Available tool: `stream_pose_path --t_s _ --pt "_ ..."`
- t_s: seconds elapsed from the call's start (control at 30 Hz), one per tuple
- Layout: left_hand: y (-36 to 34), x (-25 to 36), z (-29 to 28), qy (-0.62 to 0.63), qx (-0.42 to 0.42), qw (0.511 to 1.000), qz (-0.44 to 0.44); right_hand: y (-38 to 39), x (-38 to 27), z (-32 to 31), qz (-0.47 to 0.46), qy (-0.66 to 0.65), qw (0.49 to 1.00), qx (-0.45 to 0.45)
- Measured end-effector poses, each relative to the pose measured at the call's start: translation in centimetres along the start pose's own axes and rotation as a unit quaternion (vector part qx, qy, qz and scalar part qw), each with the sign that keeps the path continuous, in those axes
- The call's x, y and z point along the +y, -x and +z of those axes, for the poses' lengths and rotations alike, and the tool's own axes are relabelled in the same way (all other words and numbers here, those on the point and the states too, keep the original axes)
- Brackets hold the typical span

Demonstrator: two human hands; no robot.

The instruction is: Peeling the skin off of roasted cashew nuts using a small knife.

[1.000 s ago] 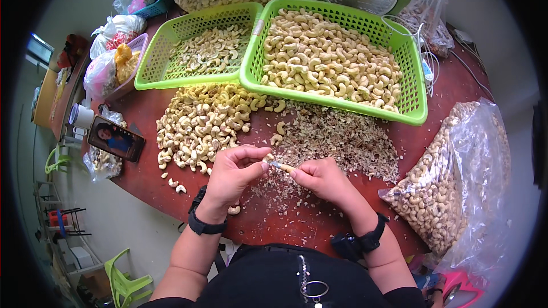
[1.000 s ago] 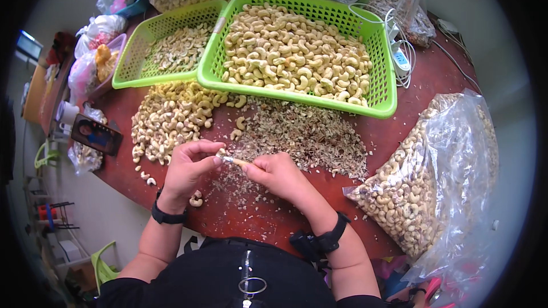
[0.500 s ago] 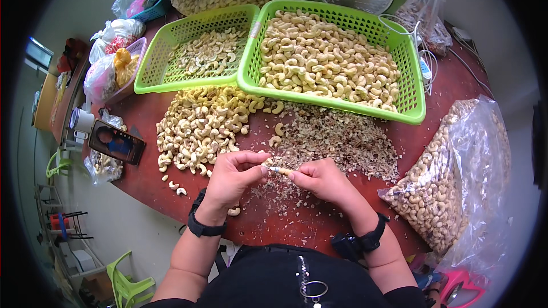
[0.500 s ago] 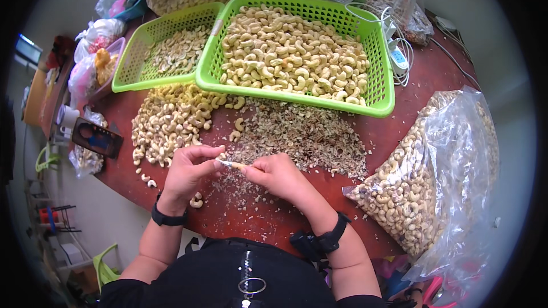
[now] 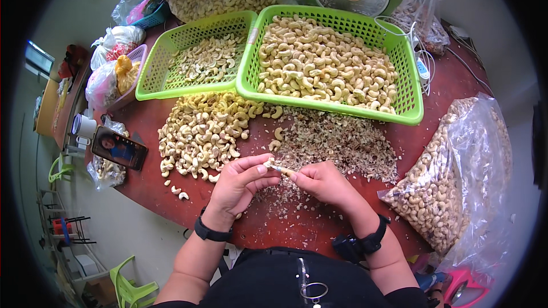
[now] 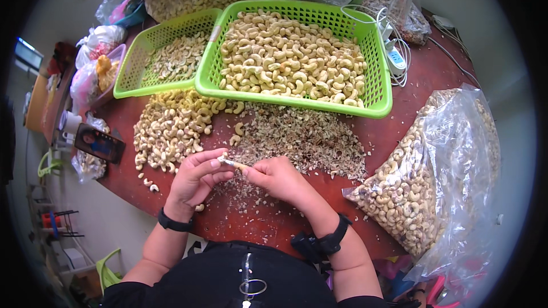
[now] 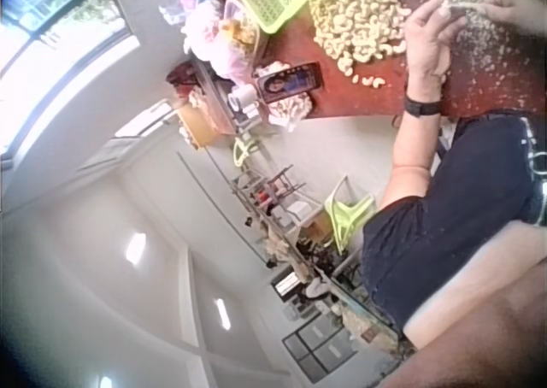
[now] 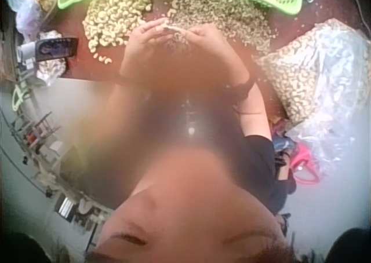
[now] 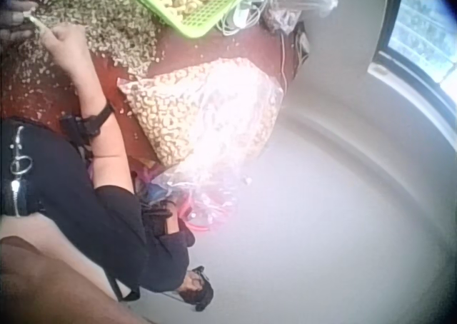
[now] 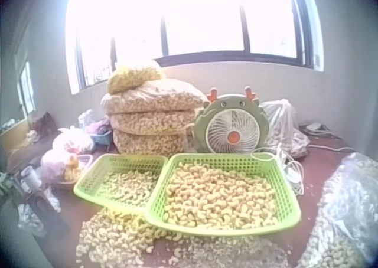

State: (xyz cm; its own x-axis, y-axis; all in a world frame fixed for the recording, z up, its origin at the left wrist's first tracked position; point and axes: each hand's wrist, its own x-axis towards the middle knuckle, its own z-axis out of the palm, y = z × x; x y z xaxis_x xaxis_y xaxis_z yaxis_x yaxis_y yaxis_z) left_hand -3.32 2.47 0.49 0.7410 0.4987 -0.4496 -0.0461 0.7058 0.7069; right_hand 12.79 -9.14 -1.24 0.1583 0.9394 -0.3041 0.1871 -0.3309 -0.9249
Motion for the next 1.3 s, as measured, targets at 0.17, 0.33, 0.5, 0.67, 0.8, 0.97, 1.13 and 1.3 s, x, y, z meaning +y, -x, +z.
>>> stream_pose_path --t_s 0.17,0.33,0.5,0.67,0.8,0.97,1.13,1.3 --pt "0.1 -0.6 0.1 0.012 -0.005 0.999 0.037 -0.1 0.1 0.1 -0.023 -0.012 1.0 0.012" --pt "-0.2 -1.2 0.1 0.03 -0.002 0.998 0.053 0.0 0.2 0.0 -0.017 -0.013 1.0 -0.008" --pt "-0.1 -1.6 0.4 0.059 0.009 0.996 0.069 -0.1 0.1 0.1 -0.023 -0.041 0.999 -0.005" --pt "0.2 -2.1 1.2 0.017 0.027 0.992 0.122 -0.1 0.1 0.0 -0.034 -0.031 0.999 -0.001" --pt "0.2 -2.5 1.2 0.01 0.042 0.989 0.145 -0.2 0.3 0.0 -0.044 -0.02 0.999 0.001" --pt "0.3 -2.7 1.3 0.015 0.054 0.988 0.142 -0.3 0.5 0.2 -0.063 -0.01 0.998 0.013" --pt "0.1 -3.1 0.5 0.101 0.016 0.99 0.092 -0.3 0.5 0.4 -0.058 -0.016 0.998 0.019" --pt "0.3 -2.8 1.0 0.166 0.045 0.984 0.047 -0.2 0.5 0.3 -0.056 -0.036 0.998 0.022"
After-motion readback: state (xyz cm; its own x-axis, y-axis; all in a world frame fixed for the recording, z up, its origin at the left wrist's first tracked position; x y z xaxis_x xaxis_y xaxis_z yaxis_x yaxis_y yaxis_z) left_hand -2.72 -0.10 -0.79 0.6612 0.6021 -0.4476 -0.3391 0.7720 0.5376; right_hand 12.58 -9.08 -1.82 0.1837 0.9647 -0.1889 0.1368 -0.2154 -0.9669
